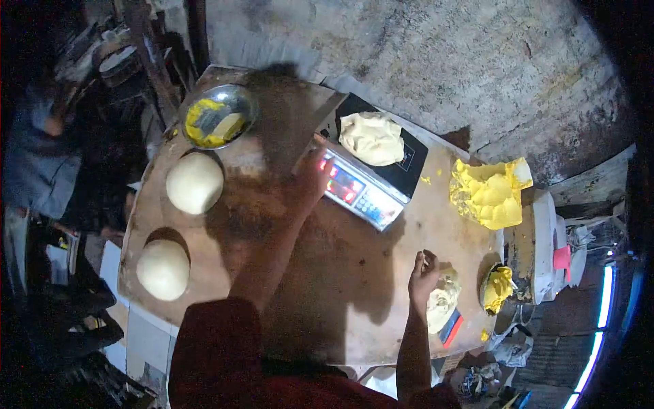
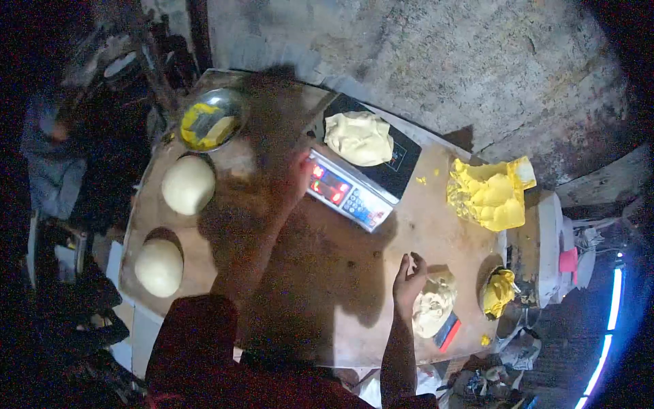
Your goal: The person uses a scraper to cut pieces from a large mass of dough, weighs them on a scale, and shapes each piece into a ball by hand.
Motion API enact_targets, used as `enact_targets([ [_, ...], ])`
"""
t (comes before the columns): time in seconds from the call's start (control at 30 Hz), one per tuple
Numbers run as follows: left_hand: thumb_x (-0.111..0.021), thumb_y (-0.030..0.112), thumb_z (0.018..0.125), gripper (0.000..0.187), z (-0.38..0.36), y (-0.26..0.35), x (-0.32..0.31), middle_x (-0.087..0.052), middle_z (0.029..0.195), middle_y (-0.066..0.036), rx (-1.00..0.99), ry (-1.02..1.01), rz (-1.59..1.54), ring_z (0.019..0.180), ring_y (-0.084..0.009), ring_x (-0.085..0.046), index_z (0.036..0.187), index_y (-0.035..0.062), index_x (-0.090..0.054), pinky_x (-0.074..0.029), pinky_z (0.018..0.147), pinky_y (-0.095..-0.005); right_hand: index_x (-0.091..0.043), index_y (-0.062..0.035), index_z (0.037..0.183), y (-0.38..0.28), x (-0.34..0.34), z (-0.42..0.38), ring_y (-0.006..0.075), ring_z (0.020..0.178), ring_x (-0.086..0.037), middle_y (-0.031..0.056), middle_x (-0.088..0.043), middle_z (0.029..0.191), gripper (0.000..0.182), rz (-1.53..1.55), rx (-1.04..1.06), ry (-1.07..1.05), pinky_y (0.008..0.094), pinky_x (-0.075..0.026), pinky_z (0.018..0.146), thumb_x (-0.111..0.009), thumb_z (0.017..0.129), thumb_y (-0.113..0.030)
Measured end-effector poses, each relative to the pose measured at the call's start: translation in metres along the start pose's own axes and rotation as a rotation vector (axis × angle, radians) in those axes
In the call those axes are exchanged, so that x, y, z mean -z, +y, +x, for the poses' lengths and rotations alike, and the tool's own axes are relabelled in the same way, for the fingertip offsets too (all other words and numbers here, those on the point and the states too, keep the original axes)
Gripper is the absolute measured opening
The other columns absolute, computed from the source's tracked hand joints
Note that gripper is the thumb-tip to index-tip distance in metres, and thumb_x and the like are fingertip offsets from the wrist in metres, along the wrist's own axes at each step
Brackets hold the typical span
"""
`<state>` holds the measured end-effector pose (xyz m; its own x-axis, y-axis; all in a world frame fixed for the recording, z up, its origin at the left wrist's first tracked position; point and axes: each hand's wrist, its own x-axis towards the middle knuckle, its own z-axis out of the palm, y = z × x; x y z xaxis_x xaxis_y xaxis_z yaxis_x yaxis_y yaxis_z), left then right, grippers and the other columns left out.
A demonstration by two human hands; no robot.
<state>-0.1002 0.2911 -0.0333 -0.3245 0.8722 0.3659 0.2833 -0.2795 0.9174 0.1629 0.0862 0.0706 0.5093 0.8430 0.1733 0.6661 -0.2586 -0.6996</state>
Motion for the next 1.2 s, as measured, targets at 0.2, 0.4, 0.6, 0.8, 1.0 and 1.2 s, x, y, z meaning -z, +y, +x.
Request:
enact_targets([
  [0.2,-0.061,0.018,0.078,0.020,0.060,0.023,-0.030,-0.060,0.075,-0.016,0.039,-0.083,0.078,0.069,-0.0318,-0.058,0.092,0.0040,-0.057,-0.045,0.067,-0.0374,-0.054,0.0039,0.101,-0.116,-0.036,0.038,0.0238,0.087,-0.057,0.0180,-0.058,0.095,0.025,0.100,0.372,-0.057,0.0312,-0.045,0.075,-0.054,0.085,-0.015],
  [0.4,-0.054,0.016,0.082,0.014,0.039,0.024,-0.001,-0.061,0.070,-0.014,-0.001,-0.074,-0.064,0.068,-0.0320,-0.060,0.086,0.0034,-0.058,-0.047,0.062,-0.0373,-0.056,0.0012,0.099,-0.206,-0.188,0.125,0.0183,0.068,-0.058,0.0102,-0.061,0.073,0.034,0.310,0.220,-0.732,0.0277,-0.046,0.062,-0.047,0.090,-0.030],
  [0.6,-0.058,0.021,0.082,0.018,-0.069,0.044,0.039,-0.056,0.063,-0.004,0.342,-0.297,-0.359,0.061,-0.0148,-0.052,0.085,0.0034,-0.063,-0.046,0.063,-0.0296,-0.054,0.0001,0.089,-0.199,-0.236,0.166,0.0180,0.075,-0.058,0.0092,-0.059,0.089,0.050,0.148,0.106,-0.931,0.0265,-0.048,0.069,-0.038,0.090,-0.047],
  [0.8,-0.050,0.043,0.085,0.056,-0.266,0.072,0.040,-0.046,0.115,-0.019,0.431,-0.880,-0.221,0.104,-0.0285,-0.047,0.119,0.0001,-0.043,-0.040,0.086,-0.0383,-0.051,-0.0031,0.102,-0.121,-0.028,0.097,0.0139,0.077,-0.056,0.0061,-0.057,0.090,0.036,1.082,-0.144,-0.768,0.0273,-0.047,0.068,-0.039,0.092,-0.035],
  [1.0,-0.053,0.044,0.081,0.060,-0.368,0.173,-0.167,-0.037,0.129,-0.024,-0.045,-0.833,0.114,0.121,-0.0372,-0.034,0.121,0.0010,-0.045,-0.020,0.100,-0.0551,-0.054,-0.0065,0.096,0.070,0.184,-0.037,0.0155,0.078,-0.053,0.0042,-0.055,0.087,0.025,0.812,-0.188,0.144,0.0275,-0.041,0.068,-0.050,0.087,-0.030],
  [1.2,-0.058,0.045,0.074,0.051,-0.378,0.231,-0.171,-0.039,0.128,-0.016,-0.312,-0.990,0.436,0.127,-0.0301,-0.020,0.113,0.0118,-0.055,-0.014,0.102,-0.0568,-0.054,-0.0078,0.089,0.149,0.236,-0.071,0.0139,0.070,-0.055,0.0046,-0.058,0.081,0.019,0.757,-0.359,0.088,0.0254,-0.043,0.061,-0.052,0.087,-0.027],
])
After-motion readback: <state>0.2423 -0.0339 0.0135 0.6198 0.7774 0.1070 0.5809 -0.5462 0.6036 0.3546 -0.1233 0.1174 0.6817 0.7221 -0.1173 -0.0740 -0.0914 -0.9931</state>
